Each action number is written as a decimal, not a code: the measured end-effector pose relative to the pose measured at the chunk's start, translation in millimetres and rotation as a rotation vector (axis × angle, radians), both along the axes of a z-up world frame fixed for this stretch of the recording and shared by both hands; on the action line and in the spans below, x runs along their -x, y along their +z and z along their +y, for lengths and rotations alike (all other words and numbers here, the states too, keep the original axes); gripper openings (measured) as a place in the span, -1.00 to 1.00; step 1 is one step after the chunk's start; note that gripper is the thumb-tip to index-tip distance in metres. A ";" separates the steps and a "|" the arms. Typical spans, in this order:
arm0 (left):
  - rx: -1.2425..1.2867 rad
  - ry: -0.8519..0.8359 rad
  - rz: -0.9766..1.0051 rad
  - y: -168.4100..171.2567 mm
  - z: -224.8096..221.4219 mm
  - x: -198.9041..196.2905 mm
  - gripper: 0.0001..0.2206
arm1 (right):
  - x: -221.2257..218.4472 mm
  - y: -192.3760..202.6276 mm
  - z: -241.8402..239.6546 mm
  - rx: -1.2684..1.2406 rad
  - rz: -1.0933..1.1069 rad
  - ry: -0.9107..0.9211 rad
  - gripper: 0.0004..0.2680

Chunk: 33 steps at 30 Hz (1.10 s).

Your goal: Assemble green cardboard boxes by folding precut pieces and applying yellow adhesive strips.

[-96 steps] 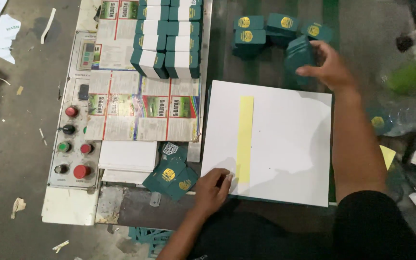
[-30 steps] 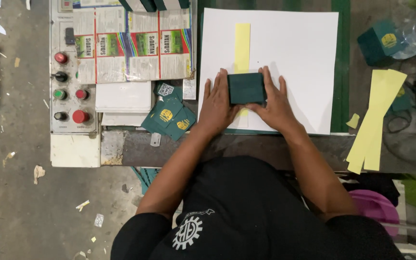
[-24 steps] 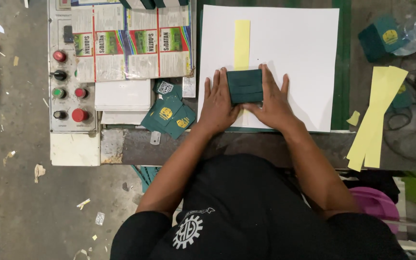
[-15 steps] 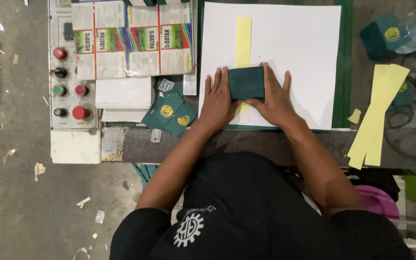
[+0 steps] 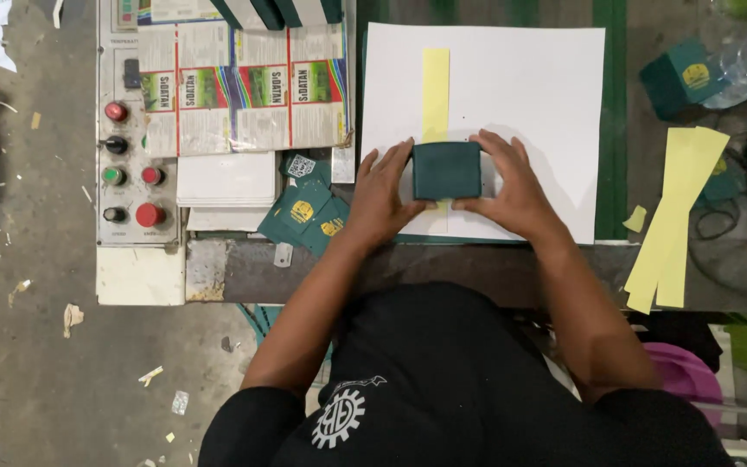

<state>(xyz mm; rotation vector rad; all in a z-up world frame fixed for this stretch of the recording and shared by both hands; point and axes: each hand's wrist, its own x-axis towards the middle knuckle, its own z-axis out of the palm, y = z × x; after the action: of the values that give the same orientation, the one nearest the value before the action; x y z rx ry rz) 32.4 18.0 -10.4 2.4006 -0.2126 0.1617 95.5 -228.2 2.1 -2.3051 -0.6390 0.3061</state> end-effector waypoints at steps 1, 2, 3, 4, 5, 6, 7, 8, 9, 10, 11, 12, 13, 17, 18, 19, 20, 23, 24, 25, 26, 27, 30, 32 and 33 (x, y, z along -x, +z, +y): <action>0.042 -0.039 -0.026 4.6 2.9 2.3 -0.10 | 3.0 9.4 -1.1 -0.091 -0.011 0.021 -0.19; 0.084 -0.079 -0.051 9.2 5.7 4.6 -0.11 | 6.2 18.8 -2.3 -0.182 -0.023 0.043 -0.24; 0.083 -0.079 -0.055 21.1 5.9 7.0 -0.11 | 9.2 28.8 -2.9 -0.183 -0.027 0.043 -0.24; 0.101 -0.096 -0.077 32.9 6.0 9.5 -0.12 | 12.5 38.7 -3.5 -0.254 -0.054 0.070 -0.27; 0.119 -0.111 -0.099 44.6 6.4 12.8 -0.12 | 16.2 48.3 -3.8 -0.325 -0.081 0.099 -0.30; 0.118 -0.110 -0.102 51.8 7.4 17.5 -0.12 | 20.4 55.6 -5.3 -0.326 -0.085 0.100 -0.30; 0.159 -0.147 -0.073 59.4 8.9 22.0 -0.14 | 23.9 63.3 -6.3 -0.336 -0.159 0.137 -0.30; 0.200 -0.183 -0.043 67.6 10.2 26.6 -0.15 | 27.5 71.5 -7.5 -0.347 -0.234 0.173 -0.31; 0.198 -0.183 -0.056 71.1 17.4 30.3 -0.15 | 30.7 73.9 -9.4 -0.347 -0.247 0.176 -0.31; 0.455 -0.302 0.072 75.3 24.3 34.2 -0.10 | 33.9 76.9 -11.4 -0.348 -0.326 0.222 -0.33; 0.705 -0.423 0.198 80.4 31.8 34.3 -0.02 | 33.7 80.9 -13.0 -0.349 -0.415 0.269 -0.35; 0.697 -0.430 0.178 63.7 36.1 39.9 -0.02 | 34.8 85.9 -13.6 -0.349 -0.437 0.273 -0.35; 1.009 -0.494 0.502 47.0 41.5 44.2 -0.10 | 36.0 90.5 -13.6 -0.325 -0.503 0.316 -0.38; 1.552 -0.384 1.116 53.1 33.7 44.6 -0.26 | 42.9 106.4 -16.1 -0.185 -0.608 0.460 -0.45; 1.543 -0.395 1.104 48.8 32.2 43.5 -0.26 | 43.2 107.4 -15.3 -0.184 -0.625 0.461 -0.45; 1.527 -0.311 1.140 43.8 30.3 44.4 -0.30 | 45.0 107.8 -14.9 -0.145 -0.638 0.513 -0.46; 1.510 -0.227 1.173 38.2 28.5 45.3 -0.33 | 46.8 107.6 -14.4 -0.106 -0.651 0.564 -0.48; 1.409 -0.117 1.025 11.0 30.9 52.7 -0.52 | 49.0 98.0 -14.4 -0.097 -0.765 0.584 -0.53; 1.409 -0.118 1.022 26.9 27.2 52.8 -0.52 | 49.3 93.7 -14.7 -0.097 -0.767 0.586 -0.53; 1.396 -0.089 0.995 42.2 23.3 52.5 -0.55 | 50.0 88.7 -15.3 -0.092 -0.798 0.556 -0.54; 1.384 -0.059 0.968 57.3 19.4 52.3 -0.57 | 50.5 83.4 -15.9 -0.087 -0.828 0.526 -0.54; 1.385 -0.060 0.967 50.7 17.7 52.8 -0.57 | 50.0 85.3 -15.2 -0.087 -0.828 0.526 -0.54; 1.444 -0.004 0.836 35.4 16.0 51.0 -0.57 | 46.7 86.6 -11.9 -0.053 -0.775 0.445 -0.47; 1.324 0.095 0.672 29.8 15.8 53.7 -0.55 | 50.3 80.9 -11.4 -0.095 -0.445 0.232 -0.40; 1.326 0.099 0.677 31.1 14.2 53.8 -0.55 | 48.7 74.0 -12.3 -0.093 -0.438 0.233 -0.40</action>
<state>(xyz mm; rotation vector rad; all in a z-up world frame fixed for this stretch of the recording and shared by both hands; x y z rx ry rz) -21.4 32.2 20.7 1.0362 0.2708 -0.3683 46.8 -240.5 76.1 -2.2226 -1.1183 -0.1290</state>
